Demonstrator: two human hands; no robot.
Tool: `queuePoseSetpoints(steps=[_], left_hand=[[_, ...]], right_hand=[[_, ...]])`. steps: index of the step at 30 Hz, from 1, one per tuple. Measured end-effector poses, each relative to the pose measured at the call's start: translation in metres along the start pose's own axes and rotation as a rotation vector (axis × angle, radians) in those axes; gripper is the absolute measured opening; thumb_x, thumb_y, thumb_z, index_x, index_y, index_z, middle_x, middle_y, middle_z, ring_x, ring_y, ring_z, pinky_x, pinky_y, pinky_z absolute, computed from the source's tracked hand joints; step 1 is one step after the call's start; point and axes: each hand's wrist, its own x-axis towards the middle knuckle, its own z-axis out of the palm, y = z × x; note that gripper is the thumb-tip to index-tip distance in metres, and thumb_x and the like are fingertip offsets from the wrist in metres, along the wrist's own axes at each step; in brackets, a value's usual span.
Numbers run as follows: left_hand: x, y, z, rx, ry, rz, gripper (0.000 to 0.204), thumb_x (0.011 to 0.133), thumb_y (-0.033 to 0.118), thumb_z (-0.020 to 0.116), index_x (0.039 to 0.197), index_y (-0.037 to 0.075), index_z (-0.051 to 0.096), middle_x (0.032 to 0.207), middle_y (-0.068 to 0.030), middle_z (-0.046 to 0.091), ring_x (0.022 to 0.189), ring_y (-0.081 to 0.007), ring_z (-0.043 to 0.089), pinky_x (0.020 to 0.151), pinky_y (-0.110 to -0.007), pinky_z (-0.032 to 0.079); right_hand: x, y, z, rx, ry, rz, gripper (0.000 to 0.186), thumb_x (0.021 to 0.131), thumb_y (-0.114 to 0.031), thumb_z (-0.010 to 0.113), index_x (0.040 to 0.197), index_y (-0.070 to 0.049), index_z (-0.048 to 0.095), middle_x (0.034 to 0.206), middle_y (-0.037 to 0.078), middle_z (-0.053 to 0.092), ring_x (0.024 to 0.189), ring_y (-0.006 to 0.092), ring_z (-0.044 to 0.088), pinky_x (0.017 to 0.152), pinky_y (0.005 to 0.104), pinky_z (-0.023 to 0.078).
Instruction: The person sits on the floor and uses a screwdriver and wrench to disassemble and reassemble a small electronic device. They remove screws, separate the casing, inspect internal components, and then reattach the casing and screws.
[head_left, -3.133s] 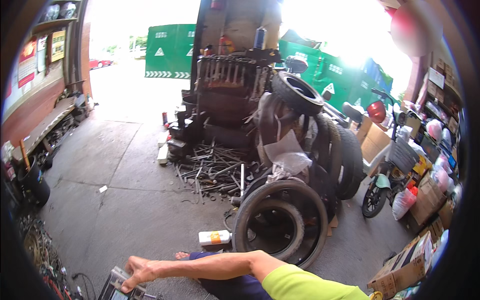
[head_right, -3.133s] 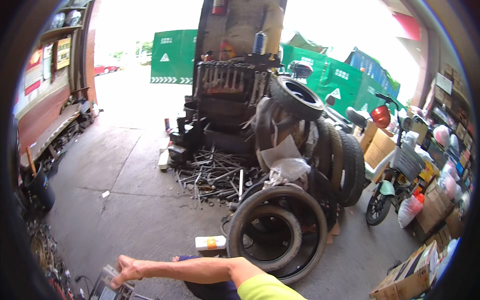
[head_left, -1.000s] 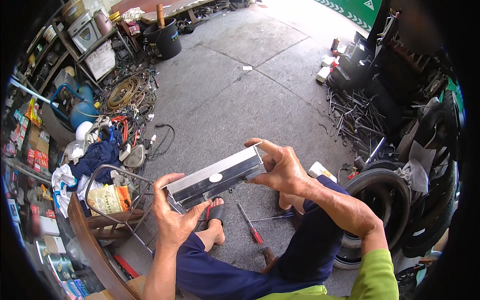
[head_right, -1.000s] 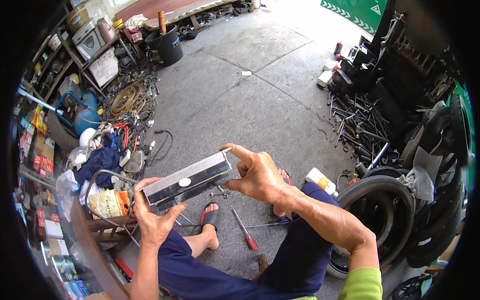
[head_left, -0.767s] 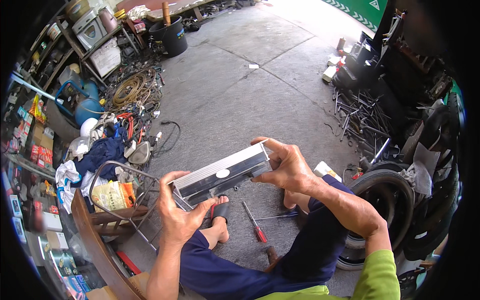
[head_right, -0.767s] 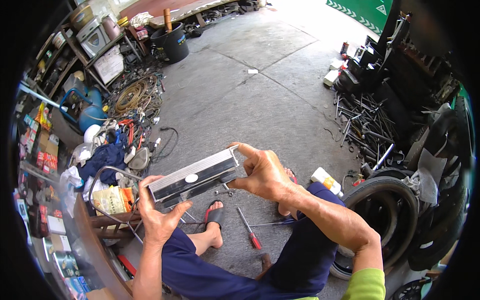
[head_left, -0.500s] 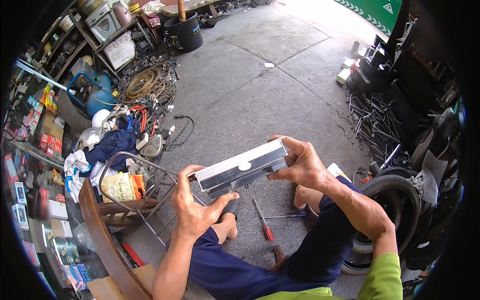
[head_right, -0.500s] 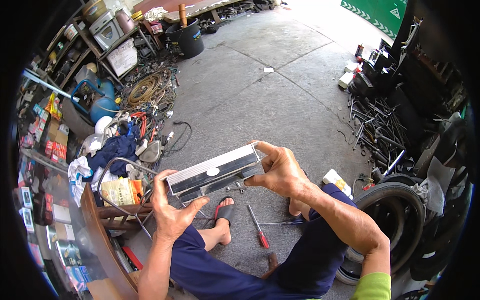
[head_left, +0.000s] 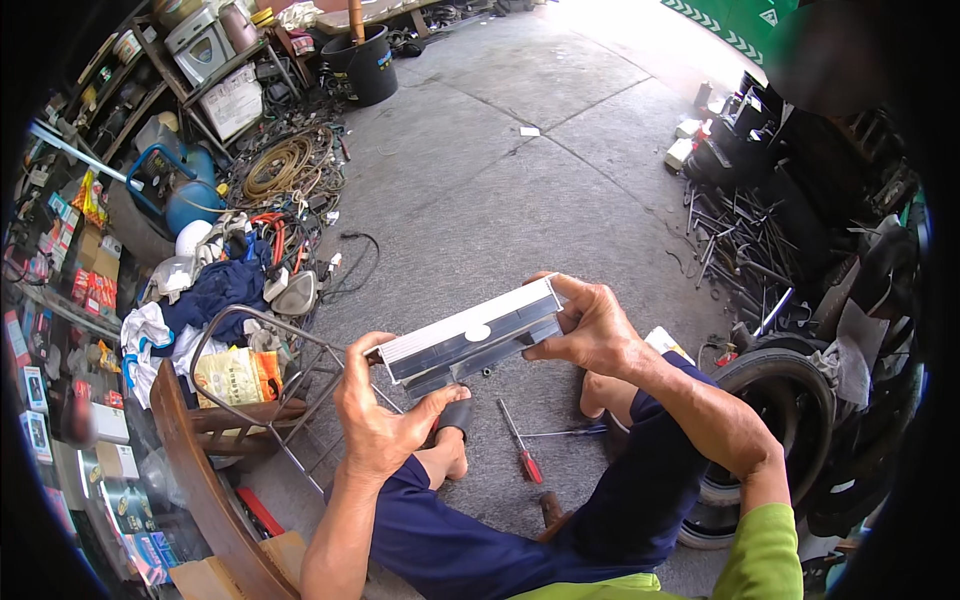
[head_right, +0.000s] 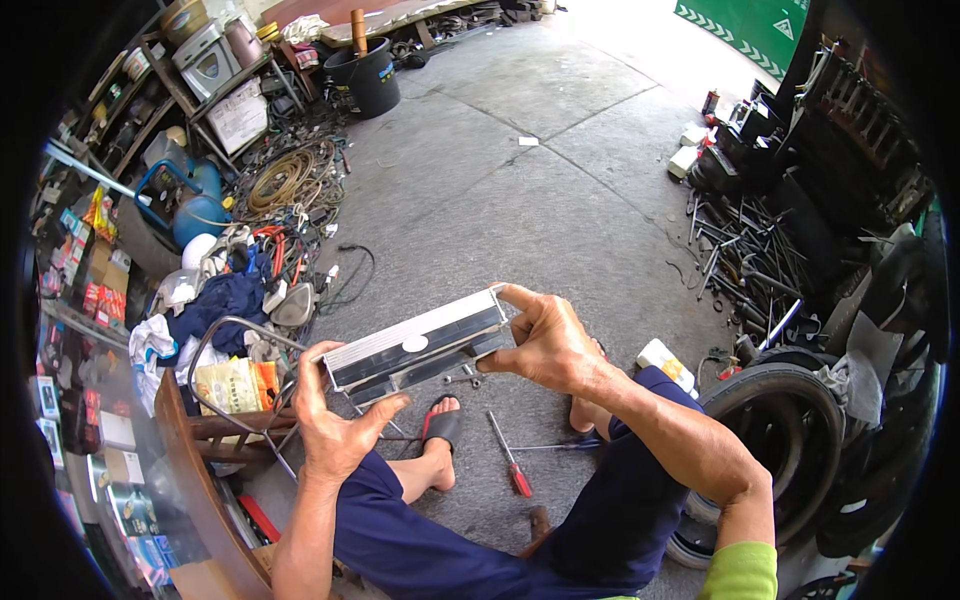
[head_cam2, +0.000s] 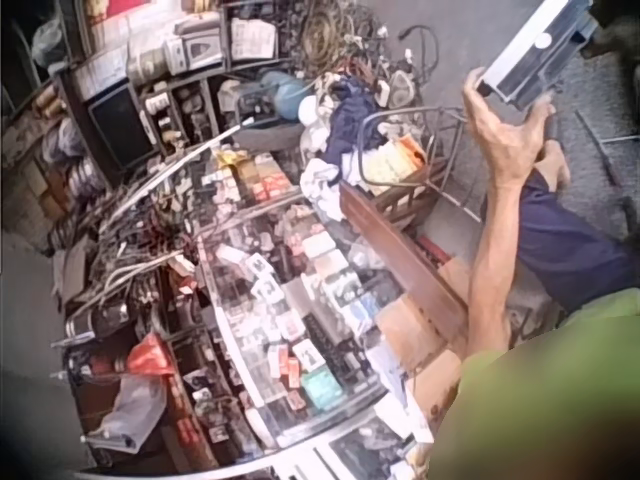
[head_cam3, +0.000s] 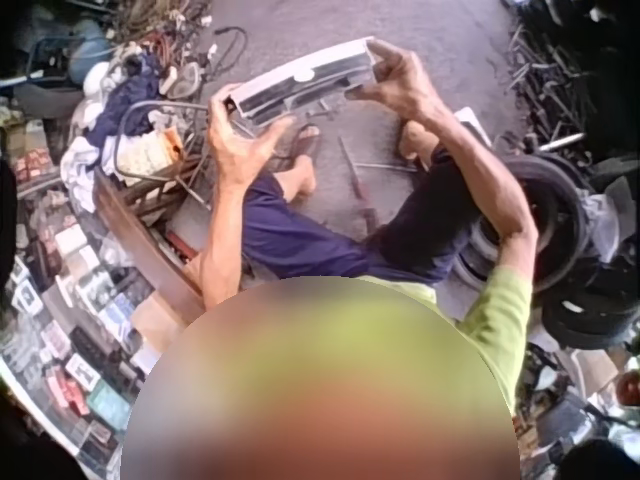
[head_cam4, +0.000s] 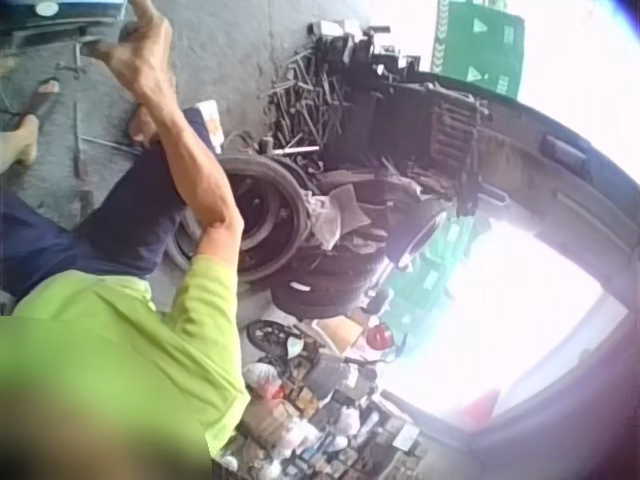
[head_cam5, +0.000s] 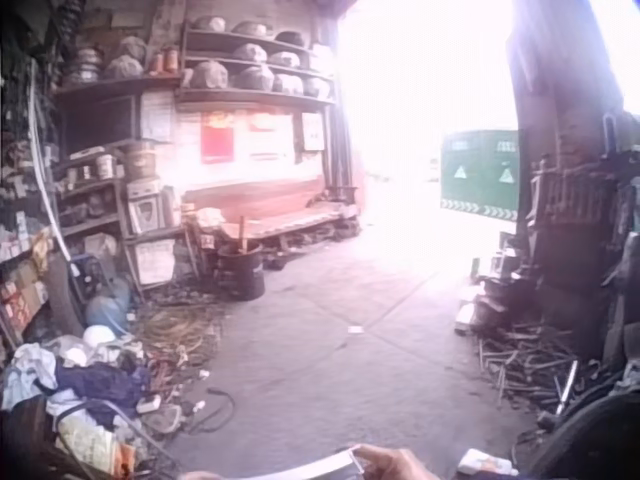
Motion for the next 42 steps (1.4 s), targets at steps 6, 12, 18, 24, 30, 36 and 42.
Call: queuePoseSetpoints(steps=[6,12,18,24,30,36,42], left_hand=[[0.002,-0.006,-0.001,0.066,0.005,0.050,0.078,0.063,0.032,0.098,0.117,0.000,0.051,0.092,-0.0138,0.069,0.083,-0.0255,0.072,0.073,-0.036,0.057],[0.006,0.006,0.000,-0.130,-0.051,-0.077,0.066,0.067,0.023,0.095,0.112,0.000,0.053,0.094,-0.0129,0.072,0.084,-0.0200,0.072,0.074,-0.033,0.057],[0.010,0.010,-0.010,-0.475,-0.074,-0.344,0.054,0.071,0.010,0.086,0.115,-0.002,0.057,0.103,-0.0109,0.071,0.091,-0.0155,0.069,0.082,-0.030,0.056],[0.011,0.008,-0.010,-0.574,-0.020,-0.508,0.053,0.072,0.014,0.087,0.115,-0.002,0.062,0.104,-0.0094,0.070,0.093,-0.0132,0.066,0.088,-0.029,0.053],[0.010,-0.004,-0.017,-0.578,-0.040,-0.656,0.062,0.077,0.025,0.082,0.127,-0.004,0.058,0.114,-0.0097,0.069,0.101,-0.0158,0.066,0.095,-0.029,0.050],[0.007,-0.015,-0.019,-0.535,-0.076,-0.706,0.054,0.083,0.036,0.078,0.121,0.000,0.063,0.103,-0.0066,0.071,0.086,-0.0133,0.069,0.060,-0.028,0.055],[0.005,-0.018,-0.016,-0.578,0.018,-0.802,0.078,0.085,0.073,0.061,0.119,0.004,0.065,0.098,-0.0041,0.071,0.078,-0.0153,0.069,0.049,-0.031,0.048]], right_hand=[[0.001,0.005,-0.003,0.093,-0.070,0.000,0.068,0.067,-0.004,0.089,0.130,-0.005,0.062,0.060,-0.006,0.055,0.056,-0.0004,0.046,0.054,0.0224,0.037],[0.000,0.002,-0.011,0.178,-0.135,0.071,0.064,0.064,-0.008,0.090,0.123,-0.001,0.068,0.059,-0.007,0.054,0.054,-0.0001,0.043,0.052,0.0226,0.031],[-0.004,-0.010,-0.011,0.179,-0.176,0.130,0.067,0.058,-0.028,0.093,0.114,0.003,0.071,0.063,0.001,0.059,0.055,0.0096,0.050,0.052,0.0283,0.033],[-0.005,-0.009,-0.011,0.227,-0.195,0.171,0.079,0.058,-0.043,0.096,0.113,0.009,0.070,0.060,0.002,0.057,0.051,0.0090,0.049,0.045,0.0277,0.031],[-0.002,-0.007,-0.003,0.441,-0.189,0.286,0.082,0.079,-0.061,0.079,0.112,0.013,0.068,0.051,-0.005,0.037,0.041,0.0044,0.031,0.039,0.0285,0.017],[0.000,-0.010,-0.002,0.377,-0.217,0.327,0.060,0.090,-0.055,0.069,0.096,0.005,0.068,0.051,-0.008,0.030,0.044,0.0026,0.026,0.041,0.0286,0.015],[0.000,-0.009,0.001,0.395,-0.187,0.356,0.054,0.091,-0.052,0.069,0.087,0.002,0.067,0.051,-0.008,0.030,0.042,0.0027,0.026,0.040,0.0279,0.014]])
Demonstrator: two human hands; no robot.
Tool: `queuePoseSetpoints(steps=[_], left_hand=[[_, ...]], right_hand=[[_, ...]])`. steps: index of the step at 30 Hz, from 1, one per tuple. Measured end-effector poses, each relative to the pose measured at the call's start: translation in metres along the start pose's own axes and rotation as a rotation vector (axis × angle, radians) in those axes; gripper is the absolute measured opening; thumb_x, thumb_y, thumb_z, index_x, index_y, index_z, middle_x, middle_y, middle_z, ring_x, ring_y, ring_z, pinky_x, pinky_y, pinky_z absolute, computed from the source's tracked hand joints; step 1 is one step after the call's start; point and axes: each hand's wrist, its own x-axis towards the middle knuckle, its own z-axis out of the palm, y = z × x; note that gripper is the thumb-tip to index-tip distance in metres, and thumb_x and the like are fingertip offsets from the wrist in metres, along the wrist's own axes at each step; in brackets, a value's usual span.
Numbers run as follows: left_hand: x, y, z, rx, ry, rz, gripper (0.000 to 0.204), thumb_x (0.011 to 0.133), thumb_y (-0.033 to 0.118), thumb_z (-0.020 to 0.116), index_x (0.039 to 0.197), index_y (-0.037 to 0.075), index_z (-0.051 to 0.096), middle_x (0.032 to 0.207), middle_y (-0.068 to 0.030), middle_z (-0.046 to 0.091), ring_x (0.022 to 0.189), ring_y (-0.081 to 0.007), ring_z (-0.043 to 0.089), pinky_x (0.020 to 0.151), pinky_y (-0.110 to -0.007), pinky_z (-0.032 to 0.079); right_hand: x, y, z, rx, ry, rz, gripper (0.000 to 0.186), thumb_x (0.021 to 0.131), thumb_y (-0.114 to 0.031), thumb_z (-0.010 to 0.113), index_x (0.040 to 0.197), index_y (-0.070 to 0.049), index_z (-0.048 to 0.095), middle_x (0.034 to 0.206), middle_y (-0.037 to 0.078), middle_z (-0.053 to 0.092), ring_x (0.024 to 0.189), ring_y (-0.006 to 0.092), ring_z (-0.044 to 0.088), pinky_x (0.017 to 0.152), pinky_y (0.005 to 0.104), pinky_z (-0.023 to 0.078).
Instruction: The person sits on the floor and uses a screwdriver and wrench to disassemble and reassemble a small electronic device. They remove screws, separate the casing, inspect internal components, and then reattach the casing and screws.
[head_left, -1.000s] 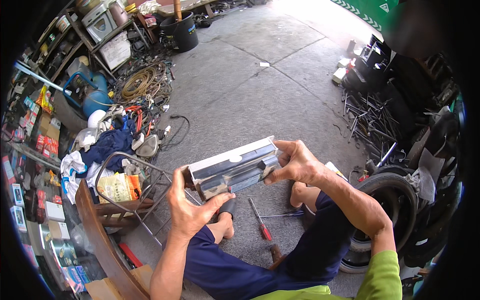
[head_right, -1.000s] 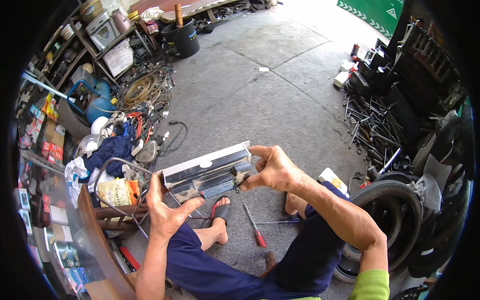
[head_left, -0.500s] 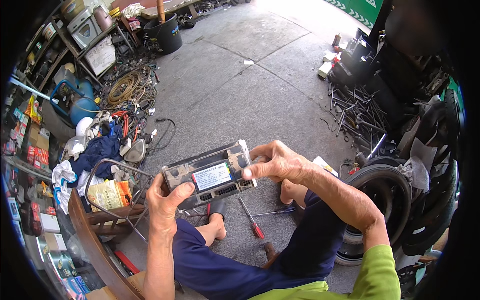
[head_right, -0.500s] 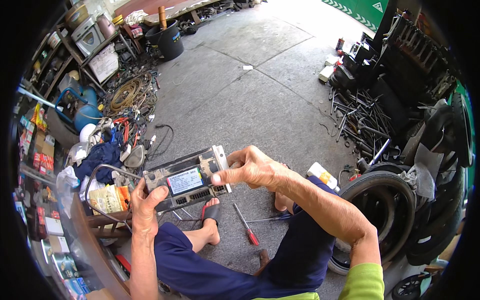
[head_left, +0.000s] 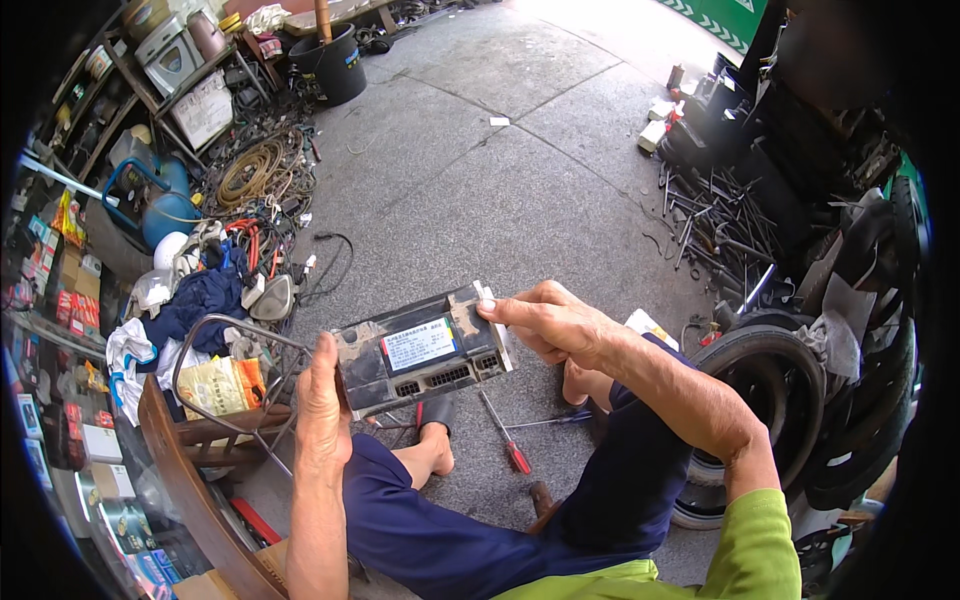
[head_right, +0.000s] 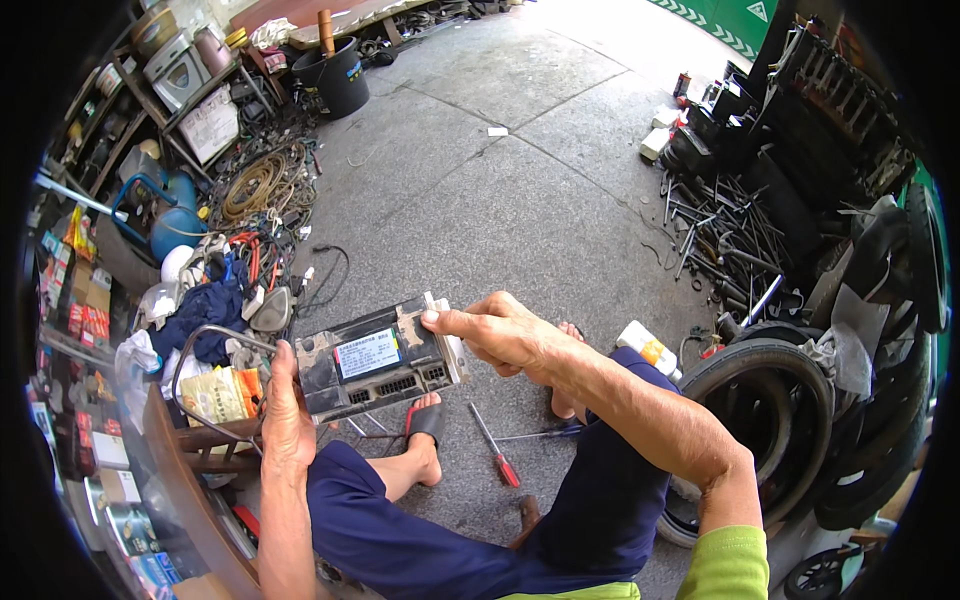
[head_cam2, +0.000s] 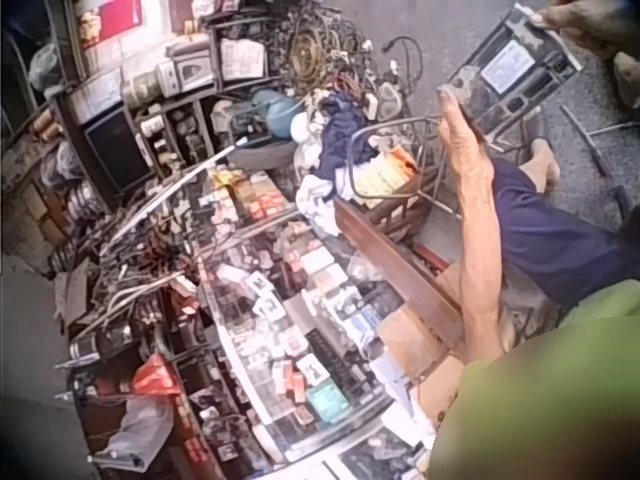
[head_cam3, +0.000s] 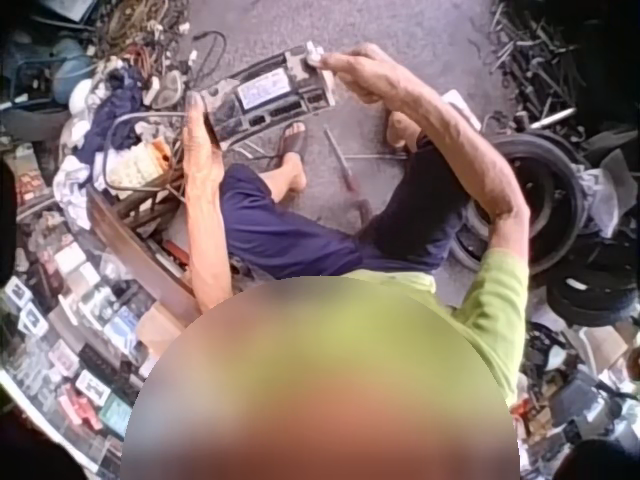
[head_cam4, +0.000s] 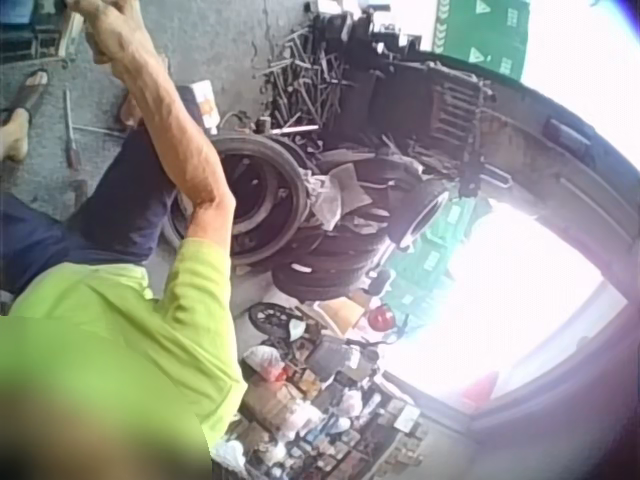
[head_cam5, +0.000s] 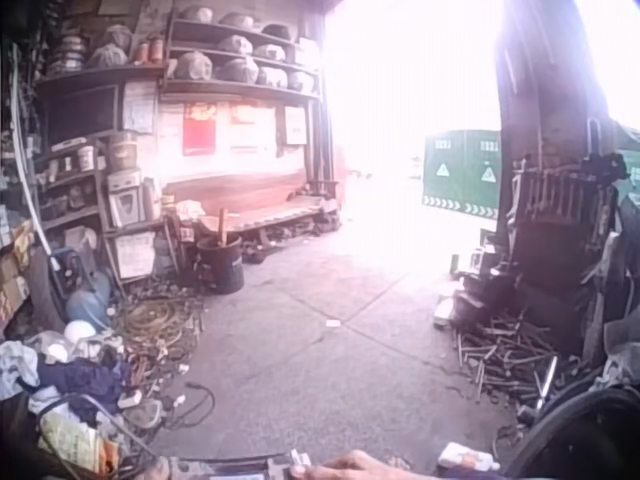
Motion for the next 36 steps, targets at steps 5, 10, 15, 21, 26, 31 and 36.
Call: queuePoseSetpoints(steps=[5,10,15,21,26,31,36], left_hand=[[0.005,0.000,-0.003,-0.128,0.050,-0.109,0.095,0.086,0.087,0.040,0.123,0.003,0.065,0.099,-0.0054,0.072,0.075,-0.0168,0.068,0.046,-0.033,0.045],[0.001,0.006,0.003,-0.164,0.002,-0.115,0.083,0.095,0.075,0.041,0.115,-0.001,0.067,0.085,-0.0065,0.069,0.065,-0.0127,0.065,0.046,-0.030,0.051],[0.000,0.002,-0.002,-0.206,-0.046,-0.069,0.050,0.103,0.046,0.050,0.113,0.000,0.067,0.090,-0.0083,0.071,0.066,-0.0137,0.067,0.043,-0.031,0.052],[-0.003,-0.001,0.000,-0.221,-0.064,0.077,0.025,0.099,0.020,0.055,0.108,0.000,0.069,0.088,-0.0067,0.072,0.068,-0.0132,0.070,0.050,-0.028,0.057],[-0.008,-0.002,0.008,-0.171,-0.094,0.142,0.023,0.098,0.018,0.060,0.105,-0.001,0.070,0.087,-0.0044,0.071,0.067,-0.0111,0.070,0.057,-0.027,0.060],[-0.013,0.002,0.015,-0.094,-0.136,0.121,0.016,0.097,0.018,0.060,0.088,0.006,0.065,0.079,-0.0020,0.067,0.056,-0.0135,0.068,0.040,-0.029,0.055],[-0.016,0.001,0.019,-0.065,-0.171,0.154,0.018,0.097,0.018,0.060,0.091,0.002,0.066,0.077,-0.0049,0.069,0.055,-0.0138,0.067,0.041,-0.028,0.054]], right_hand=[[0.002,0.000,0.003,0.057,0.022,0.020,0.053,0.090,-0.052,0.069,0.076,-0.002,0.064,0.049,-0.007,0.030,0.042,0.0030,0.024,0.040,0.0282,0.013],[0.006,0.009,-0.003,0.098,0.038,-0.023,0.058,0.087,-0.053,0.069,0.053,-0.012,0.047,0.045,-0.006,0.027,0.040,0.0040,0.021,0.039,0.0291,0.011],[0.009,0.011,-0.005,0.119,0.005,-0.005,0.056,0.088,-0.055,0.064,0.053,-0.017,0.042,0.047,-0.007,0.023,0.042,0.0049,0.020,0.040,0.0276,0.013],[0.014,0.009,-0.006,0.137,-0.028,0.036,0.053,0.094,-0.055,0.053,0.057,-0.018,0.043,0.047,-0.008,0.024,0.041,0.0040,0.019,0.039,0.0268,0.012],[0.031,0.023,-0.014,0.122,-0.066,0.124,0.061,0.095,-0.066,0.046,0.059,-0.018,0.041,0.048,-0.008,0.024,0.041,0.0038,0.020,0.040,0.0260,0.013],[0.041,0.035,-0.009,0.018,-0.077,0.192,0.068,0.094,-0.077,0.038,0.061,-0.018,0.043,0.049,-0.008,0.026,0.042,0.0040,0.021,0.041,0.0254,0.014],[0.046,0.046,-0.012,0.031,-0.068,0.218,0.070,0.094,-0.080,0.034,0.062,-0.018,0.044,0.050,-0.008,0.025,0.043,0.0046,0.020,0.043,0.0269,0.012]])
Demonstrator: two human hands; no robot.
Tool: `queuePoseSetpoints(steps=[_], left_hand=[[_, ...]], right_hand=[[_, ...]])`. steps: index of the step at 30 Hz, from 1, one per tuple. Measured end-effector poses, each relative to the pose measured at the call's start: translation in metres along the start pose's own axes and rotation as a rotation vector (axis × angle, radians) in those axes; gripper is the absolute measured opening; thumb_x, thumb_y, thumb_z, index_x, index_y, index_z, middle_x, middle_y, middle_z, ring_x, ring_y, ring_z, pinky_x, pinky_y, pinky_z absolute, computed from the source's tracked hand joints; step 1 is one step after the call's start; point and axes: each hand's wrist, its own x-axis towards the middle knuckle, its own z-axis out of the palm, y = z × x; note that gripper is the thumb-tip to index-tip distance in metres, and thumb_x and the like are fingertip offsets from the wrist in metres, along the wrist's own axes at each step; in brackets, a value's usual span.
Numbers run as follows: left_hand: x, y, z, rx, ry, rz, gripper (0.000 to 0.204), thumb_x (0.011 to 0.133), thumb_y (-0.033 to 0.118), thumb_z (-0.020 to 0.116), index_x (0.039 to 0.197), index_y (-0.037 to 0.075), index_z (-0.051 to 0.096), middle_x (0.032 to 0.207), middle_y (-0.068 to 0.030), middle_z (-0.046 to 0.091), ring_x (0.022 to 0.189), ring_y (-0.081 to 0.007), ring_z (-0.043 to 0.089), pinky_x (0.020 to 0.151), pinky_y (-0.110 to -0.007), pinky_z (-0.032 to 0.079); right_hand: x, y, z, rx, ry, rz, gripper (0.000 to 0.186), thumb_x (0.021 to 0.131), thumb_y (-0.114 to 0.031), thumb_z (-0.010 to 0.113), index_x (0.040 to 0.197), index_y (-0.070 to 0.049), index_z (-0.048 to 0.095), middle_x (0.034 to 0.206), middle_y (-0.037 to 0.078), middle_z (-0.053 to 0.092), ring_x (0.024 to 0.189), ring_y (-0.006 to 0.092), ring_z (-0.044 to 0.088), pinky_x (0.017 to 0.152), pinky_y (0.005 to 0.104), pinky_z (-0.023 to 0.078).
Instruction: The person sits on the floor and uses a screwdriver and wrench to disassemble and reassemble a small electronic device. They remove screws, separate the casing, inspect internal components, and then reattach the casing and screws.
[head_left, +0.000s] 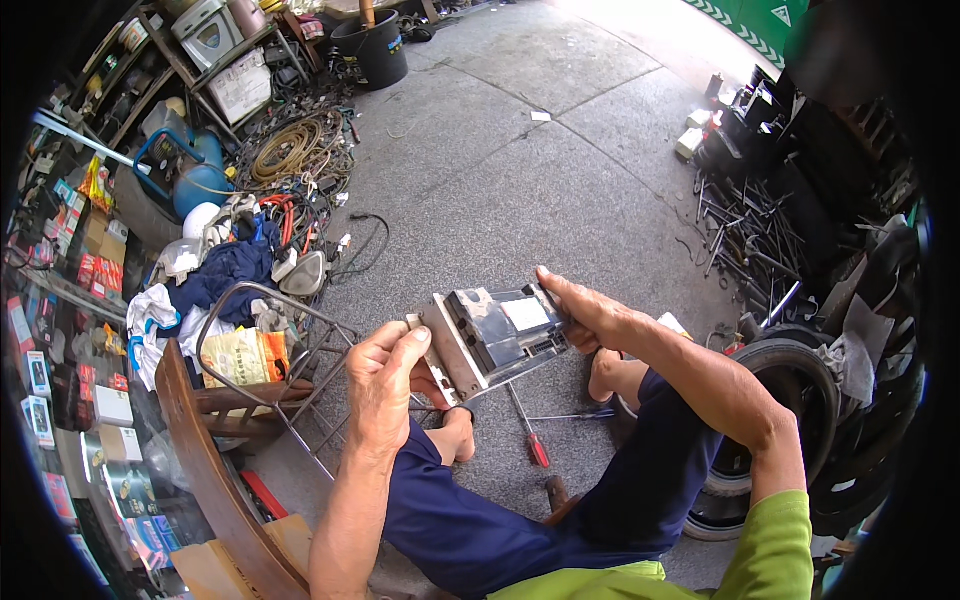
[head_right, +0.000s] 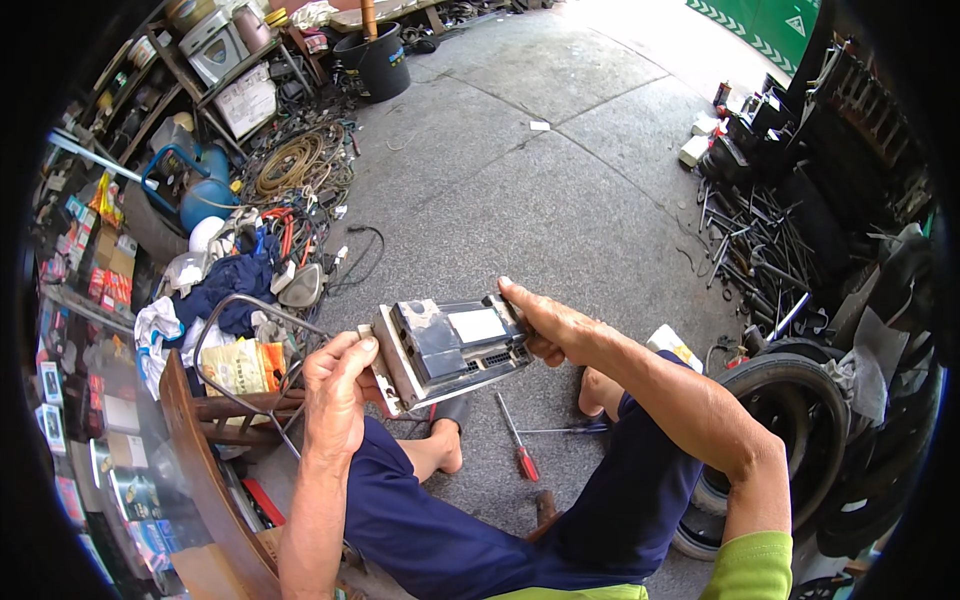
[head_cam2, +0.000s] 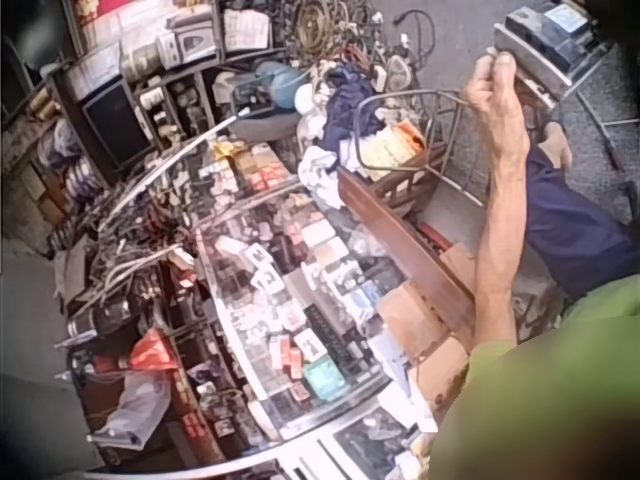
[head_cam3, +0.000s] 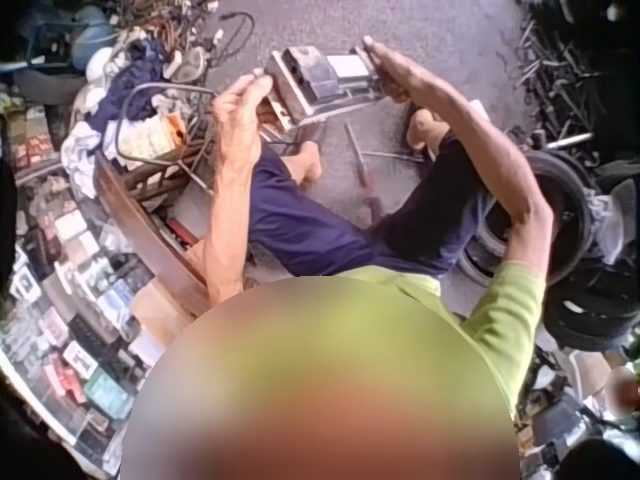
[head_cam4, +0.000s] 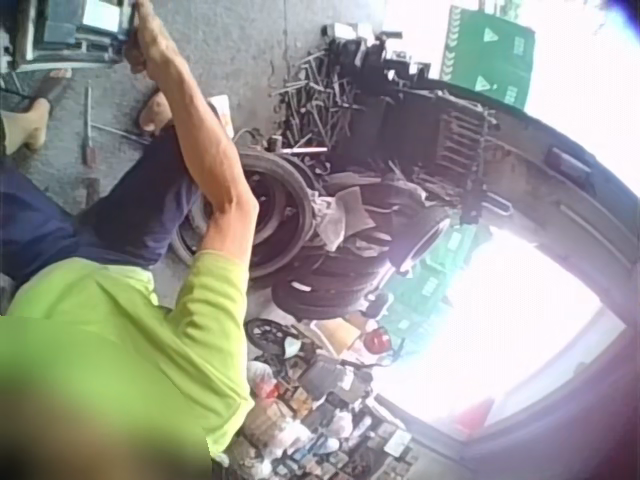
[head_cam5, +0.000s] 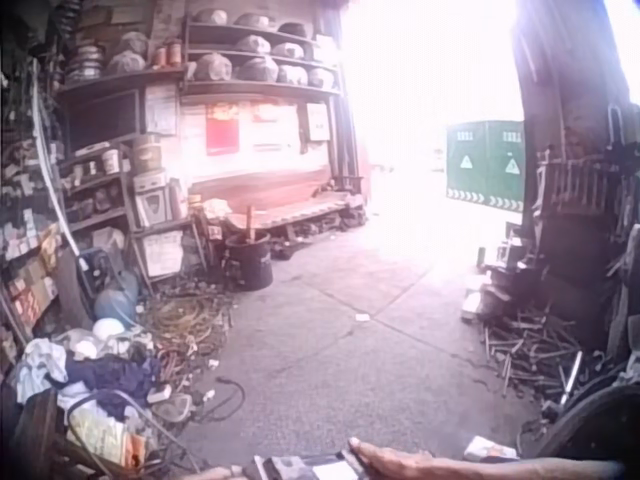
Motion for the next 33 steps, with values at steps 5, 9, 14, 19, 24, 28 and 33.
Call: queuePoseSetpoints(steps=[5,9,14,19,24,28,33], left_hand=[[0.000,-0.002,-0.002,0.018,-0.007,0.002,0.018,0.097,0.017,0.060,0.094,0.001,0.067,0.080,-0.0079,0.071,0.057,-0.0141,0.069,0.043,-0.027,0.055],[0.001,-0.003,-0.003,0.006,-0.010,-0.007,0.018,0.098,0.017,0.059,0.093,0.001,0.066,0.081,-0.0073,0.071,0.059,-0.0140,0.070,0.043,-0.027,0.055],[0.002,-0.003,-0.002,-0.023,0.001,0.010,0.018,0.098,0.017,0.060,0.092,0.001,0.065,0.083,-0.0068,0.071,0.059,-0.0132,0.069,0.044,-0.027,0.056],[0.000,0.004,0.001,-0.031,-0.045,0.000,0.018,0.096,0.016,0.061,0.097,-0.001,0.066,0.082,-0.0052,0.069,0.062,-0.0125,0.068,0.044,-0.026,0.056],[-0.004,0.013,0.010,-0.049,-0.124,0.037,0.020,0.092,0.012,0.069,0.102,-0.004,0.063,0.083,-0.0091,0.069,0.061,-0.0108,0.065,0.049,-0.024,0.055],[-0.007,0.019,0.016,-0.132,-0.194,0.045,0.035,0.085,0.008,0.078,0.111,-0.005,0.059,0.091,-0.0100,0.068,0.070,-0.0127,0.066,0.055,-0.025,0.058],[-0.006,0.016,0.015,-0.174,-0.293,0.064,0.045,0.079,0.005,0.084,0.111,0.000,0.053,0.093,-0.0137,0.069,0.075,-0.0158,0.070,0.057,-0.029,0.059]], right_hand=[[0.002,0.001,-0.002,-0.007,0.020,-0.041,0.072,0.093,-0.081,0.033,0.062,-0.017,0.044,0.050,-0.007,0.025,0.043,0.0049,0.021,0.042,0.0266,0.013],[0.000,0.001,-0.002,-0.021,-0.002,-0.048,0.072,0.093,-0.081,0.035,0.062,-0.017,0.044,0.050,-0.007,0.025,0.042,0.0049,0.021,0.042,0.0265,0.013],[-0.003,-0.002,0.001,0.020,-0.005,-0.020,0.070,0.094,-0.078,0.035,0.060,-0.017,0.043,0.049,-0.007,0.025,0.042,0.0049,0.020,0.041,0.0265,0.013],[0.000,-0.001,0.002,0.041,0.002,0.019,0.068,0.095,-0.075,0.036,0.059,-0.018,0.043,0.048,-0.007,0.025,0.041,0.0054,0.020,0.041,0.0266,0.013],[0.002,-0.001,0.003,0.071,0.008,0.084,0.065,0.097,-0.070,0.035,0.058,-0.018,0.041,0.049,-0.007,0.024,0.041,0.0059,0.019,0.041,0.0269,0.012],[-0.001,-0.003,0.007,0.116,-0.050,0.112,0.062,0.097,-0.067,0.035,0.058,-0.019,0.038,0.050,-0.007,0.023,0.041,0.0061,0.018,0.041,0.0271,0.012],[-0.005,-0.006,0.008,0.150,-0.076,0.133,0.061,0.096,-0.066,0.039,0.058,-0.019,0.037,0.049,-0.007,0.023,0.041,0.0071,0.017,0.042,0.0277,0.013]])
